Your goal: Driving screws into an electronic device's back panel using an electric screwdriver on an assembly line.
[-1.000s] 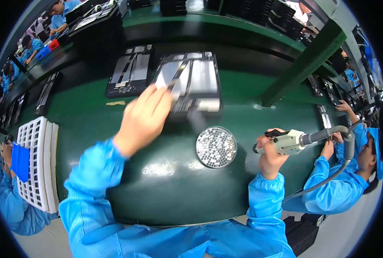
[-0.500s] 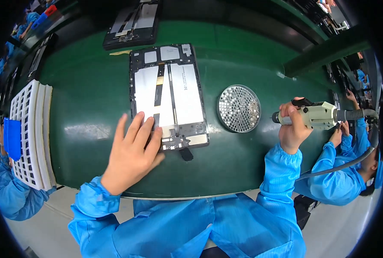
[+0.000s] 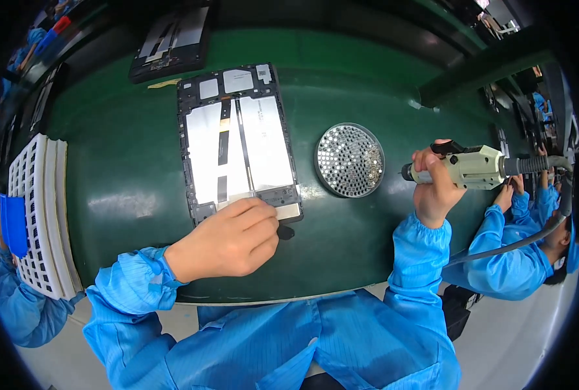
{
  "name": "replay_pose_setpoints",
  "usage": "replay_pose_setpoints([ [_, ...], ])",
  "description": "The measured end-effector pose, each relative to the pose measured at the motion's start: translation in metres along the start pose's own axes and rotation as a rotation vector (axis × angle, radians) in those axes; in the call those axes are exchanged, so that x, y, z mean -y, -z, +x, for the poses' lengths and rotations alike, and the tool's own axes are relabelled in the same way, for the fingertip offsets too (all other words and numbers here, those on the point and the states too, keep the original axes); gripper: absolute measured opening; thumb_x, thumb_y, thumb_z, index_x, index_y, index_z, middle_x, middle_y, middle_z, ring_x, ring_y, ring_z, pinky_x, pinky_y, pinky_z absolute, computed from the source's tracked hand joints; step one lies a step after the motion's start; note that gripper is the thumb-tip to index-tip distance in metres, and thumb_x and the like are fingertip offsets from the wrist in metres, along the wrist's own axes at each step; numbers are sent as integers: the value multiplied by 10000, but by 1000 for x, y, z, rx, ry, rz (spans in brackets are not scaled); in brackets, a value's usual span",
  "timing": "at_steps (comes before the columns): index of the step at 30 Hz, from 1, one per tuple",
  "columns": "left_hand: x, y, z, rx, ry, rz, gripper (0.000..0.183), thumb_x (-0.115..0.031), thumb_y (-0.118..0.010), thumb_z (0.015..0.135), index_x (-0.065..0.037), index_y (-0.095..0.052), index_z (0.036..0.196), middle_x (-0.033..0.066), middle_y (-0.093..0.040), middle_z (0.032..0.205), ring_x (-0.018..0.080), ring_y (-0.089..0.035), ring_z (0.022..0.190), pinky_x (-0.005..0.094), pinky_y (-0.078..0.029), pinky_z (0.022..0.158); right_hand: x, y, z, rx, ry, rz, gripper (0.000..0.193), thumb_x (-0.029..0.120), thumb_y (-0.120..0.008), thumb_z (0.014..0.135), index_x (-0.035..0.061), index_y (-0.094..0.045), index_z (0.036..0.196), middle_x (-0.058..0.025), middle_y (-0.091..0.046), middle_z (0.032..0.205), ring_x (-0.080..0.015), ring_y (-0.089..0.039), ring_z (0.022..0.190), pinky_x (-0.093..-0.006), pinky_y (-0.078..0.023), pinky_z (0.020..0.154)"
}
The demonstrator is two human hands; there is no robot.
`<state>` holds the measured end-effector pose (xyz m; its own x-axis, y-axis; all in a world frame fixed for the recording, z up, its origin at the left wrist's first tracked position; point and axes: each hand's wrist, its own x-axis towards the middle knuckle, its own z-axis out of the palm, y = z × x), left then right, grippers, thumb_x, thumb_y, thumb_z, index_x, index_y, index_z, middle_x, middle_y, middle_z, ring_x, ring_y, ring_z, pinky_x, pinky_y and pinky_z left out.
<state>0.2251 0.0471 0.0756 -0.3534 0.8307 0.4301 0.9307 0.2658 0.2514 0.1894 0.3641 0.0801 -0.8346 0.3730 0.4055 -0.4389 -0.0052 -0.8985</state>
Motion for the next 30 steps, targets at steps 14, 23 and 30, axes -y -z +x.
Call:
replay_pose_setpoints([
  [14,5,-13,10,-158,152,2,126,-8,-661,693,69,-607,776,130,-534,787,277,-570,834,364,-490,708,2,0,1,28,17,-47,269,-10,-606,740,-19,-555,1004,-99,-572,716,-195,-544,572,-386,-492,648],
  [23,3,-10,5,-79,136,3,190,-30,-677,668,70,-630,822,141,-554,828,302,-570,880,410,-486,781,12,-7,10,111,45,-26,296,4,-565,745,-28,-518,1036,-126,-551,695,-216,-539,605,-399,-478,673],
  [30,30,10,17,145,51,-95,244,-79,-682,697,49,-635,900,146,-584,905,325,-571,953,442,-474,877,8,-37,26,210,15,49,333,-3,-524,756,-4,-481,1086,-119,-507,664,-195,-500,587,-407,-460,658],
])
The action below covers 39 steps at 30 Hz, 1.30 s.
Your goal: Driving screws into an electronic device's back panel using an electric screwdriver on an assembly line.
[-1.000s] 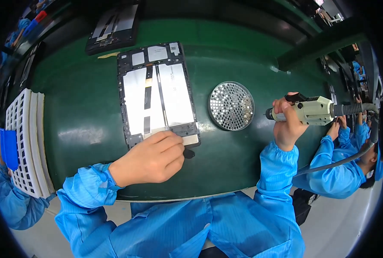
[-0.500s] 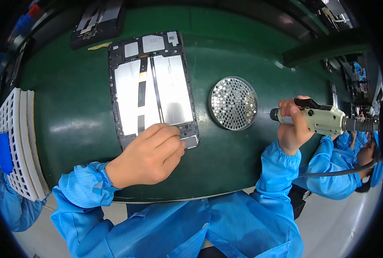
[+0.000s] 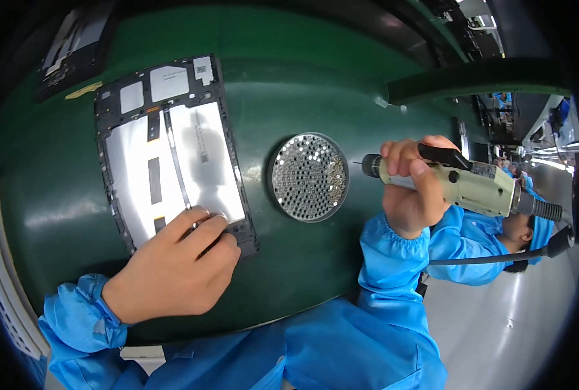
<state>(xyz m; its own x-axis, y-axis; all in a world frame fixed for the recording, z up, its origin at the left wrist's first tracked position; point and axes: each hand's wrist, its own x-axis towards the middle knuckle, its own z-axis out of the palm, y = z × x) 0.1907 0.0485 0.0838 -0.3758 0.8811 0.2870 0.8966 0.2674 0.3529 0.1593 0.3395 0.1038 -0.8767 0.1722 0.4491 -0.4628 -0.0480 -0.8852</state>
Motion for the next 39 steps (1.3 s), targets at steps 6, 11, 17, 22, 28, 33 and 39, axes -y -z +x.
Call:
replay_pose_setpoints([
  [6,1,-14,3,-63,82,91,250,-84,-674,724,24,-633,946,194,-602,1026,357,-559,1053,462,-457,934,-15,-10,9,9,-61,42,336,-11,-516,757,-11,-479,1091,-111,-504,663,-195,-501,589,-411,-454,656],
  [11,7,-13,-2,-60,144,-76,254,-89,-683,750,0,-644,985,246,-598,1089,386,-555,1097,481,-448,963,-26,-13,9,10,-62,40,331,2,-523,746,-10,-487,1075,-119,-519,679,-203,-514,592,-414,-457,652],
  [17,6,-16,-4,-93,105,-73,179,-54,-670,773,20,-663,936,249,-627,1049,377,-593,1050,465,-492,910,-28,-14,9,-19,-88,20,338,5,-524,739,-7,-486,1074,-118,-521,686,-208,-510,599,-425,-455,662],
  [22,2,-16,-7,-99,125,-54,160,-42,-670,766,19,-666,914,245,-636,1037,371,-604,1038,449,-496,907,-30,-13,7,-16,-102,28,340,6,-527,737,-7,-485,1074,-115,-522,688,-211,-508,601,-426,-456,668],
  [28,5,-19,-4,-113,129,-64,169,-46,-673,765,-3,-664,929,240,-634,1049,363,-604,1043,436,-500,903,-30,-12,7,-32,-95,14,331,6,-529,736,-8,-487,1065,-123,-526,695,-212,-518,593,-424,-462,662],
  [33,5,-18,-5,-131,131,-59,175,-57,-675,763,-7,-664,930,239,-631,1052,362,-608,1032,436,-501,900,-29,-14,9,-26,-92,14,320,1,-526,736,-9,-489,1053,-127,-521,691,-211,-522,590,-426,-464,664],
  [39,4,-18,-5,-146,125,-61,189,-65,-679,754,3,-661,929,234,-632,1038,361,-610,1020,429,-508,885,-29,-13,7,-14,-106,42,308,12,-537,749,-2,-491,1053,-116,-518,676,-211,-522,596,-428,-462,660],
])
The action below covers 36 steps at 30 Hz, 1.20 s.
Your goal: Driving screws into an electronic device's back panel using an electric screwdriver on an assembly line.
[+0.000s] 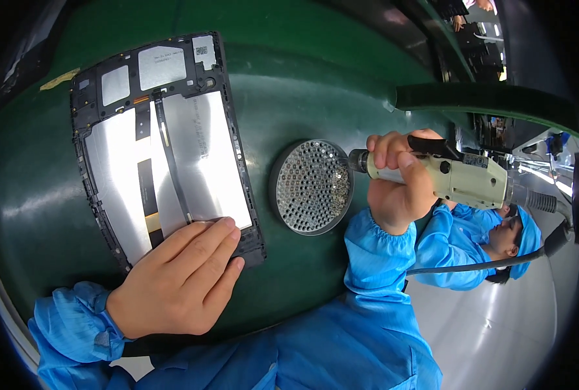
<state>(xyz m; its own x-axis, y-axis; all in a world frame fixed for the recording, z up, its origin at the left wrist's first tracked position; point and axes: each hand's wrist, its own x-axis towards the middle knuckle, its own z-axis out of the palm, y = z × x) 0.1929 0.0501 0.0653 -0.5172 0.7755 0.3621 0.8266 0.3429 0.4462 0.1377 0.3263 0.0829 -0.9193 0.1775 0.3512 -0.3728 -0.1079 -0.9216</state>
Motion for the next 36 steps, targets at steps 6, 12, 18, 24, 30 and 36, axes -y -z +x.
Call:
replay_pose_setpoints([
  [6,0,-6,-1,-28,16,24,197,-56,-667,745,7,-661,931,233,-629,1036,362,-606,1021,427,-504,884,31,-9,-6,20,163,-38,360,104,-613,777,67,-516,1121,-67,-475,633,-194,-492,586,-403,-429,636],
  [12,1,-7,-1,-65,15,16,205,-67,-650,739,14,-673,926,225,-620,1052,352,-584,1052,424,-485,897,68,-49,-51,303,57,-56,293,123,-584,820,106,-503,1101,-13,-468,616,-142,-497,586,-328,-358,584],
  [18,0,-18,1,-137,63,-47,157,-66,-664,755,37,-689,871,216,-621,1038,346,-586,1029,417,-489,878,51,-72,-75,378,4,-39,277,95,-607,822,105,-450,1051,-21,-503,615,-161,-527,543,-324,-430,549],
  [24,0,-6,-2,-72,7,-26,186,-70,-675,749,82,-673,855,208,-621,1005,330,-585,1005,409,-489,861,52,-77,-76,417,-29,-49,278,88,-596,822,98,-441,1052,-36,-498,625,-167,-519,541,-334,-418,550],
  [30,1,-7,-6,-84,4,-43,179,-66,-669,760,84,-671,857,202,-622,992,321,-582,1001,401,-490,854,47,-80,-79,401,-49,-45,277,93,-601,810,84,-448,1041,-51,-487,627,-166,-508,543,-334,-414,548],
  [36,2,-8,-7,-79,13,-57,177,-66,-670,773,86,-671,865,199,-622,1005,318,-583,1002,399,-487,860,44,-77,-79,397,-7,3,357,-54,-623,736,46,-439,1024,-88,-527,616,-216,-539,518,-392,-464,514],
])
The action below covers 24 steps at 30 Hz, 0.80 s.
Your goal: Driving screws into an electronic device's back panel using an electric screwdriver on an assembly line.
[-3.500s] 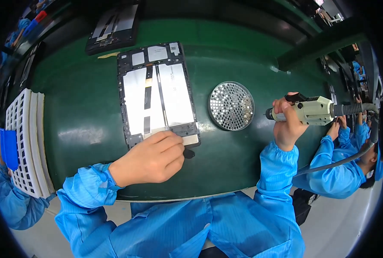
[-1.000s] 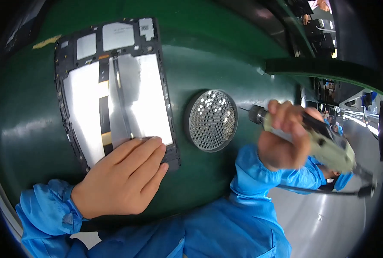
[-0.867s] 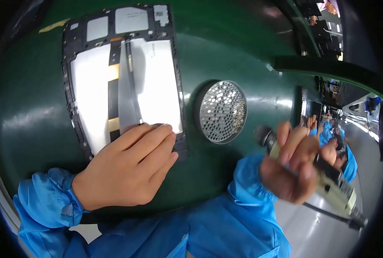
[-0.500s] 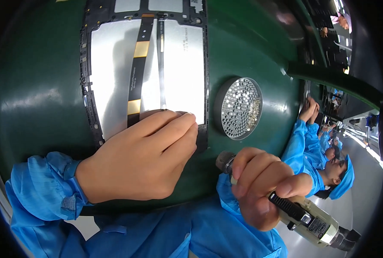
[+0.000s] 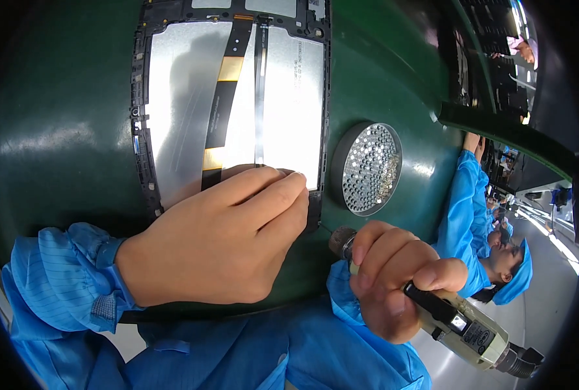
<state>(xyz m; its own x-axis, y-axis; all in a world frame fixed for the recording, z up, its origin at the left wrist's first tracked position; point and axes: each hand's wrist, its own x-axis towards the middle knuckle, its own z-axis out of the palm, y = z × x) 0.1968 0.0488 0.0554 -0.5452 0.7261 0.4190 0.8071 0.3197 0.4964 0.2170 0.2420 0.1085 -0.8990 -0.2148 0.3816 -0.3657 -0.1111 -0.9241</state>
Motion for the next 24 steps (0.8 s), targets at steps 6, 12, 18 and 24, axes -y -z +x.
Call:
replay_pose_setpoints([
  [6,0,1,2,0,27,-2,179,-65,-671,773,85,-671,870,200,-621,1012,326,-582,1008,404,-485,867,-3,-1,2,26,-6,-50,284,78,-592,795,72,-441,1036,-50,-487,626,-172,-494,529,-346,-415,538],
  [12,0,-1,3,15,22,3,185,-59,-656,756,81,-672,875,212,-615,1014,339,-576,1015,409,-482,868,-6,4,3,83,-18,-34,298,64,-586,794,77,-430,1048,-45,-487,628,-175,-485,527,-356,-414,547],
  [18,-2,-2,1,-40,32,-22,210,-78,-635,748,64,-664,900,219,-607,1036,350,-572,1021,426,-474,880,0,12,2,76,12,-37,308,79,-569,803,79,-441,1083,-40,-491,637,-163,-477,539,-345,-398,561],
  [24,-1,1,0,-15,-18,32,231,-82,-641,725,27,-654,928,220,-604,1044,359,-566,1051,438,-466,896,-8,70,23,-323,76,-88,376,123,-535,775,71,-510,1147,-33,-434,648,-161,-432,613,-385,-388,681],
])
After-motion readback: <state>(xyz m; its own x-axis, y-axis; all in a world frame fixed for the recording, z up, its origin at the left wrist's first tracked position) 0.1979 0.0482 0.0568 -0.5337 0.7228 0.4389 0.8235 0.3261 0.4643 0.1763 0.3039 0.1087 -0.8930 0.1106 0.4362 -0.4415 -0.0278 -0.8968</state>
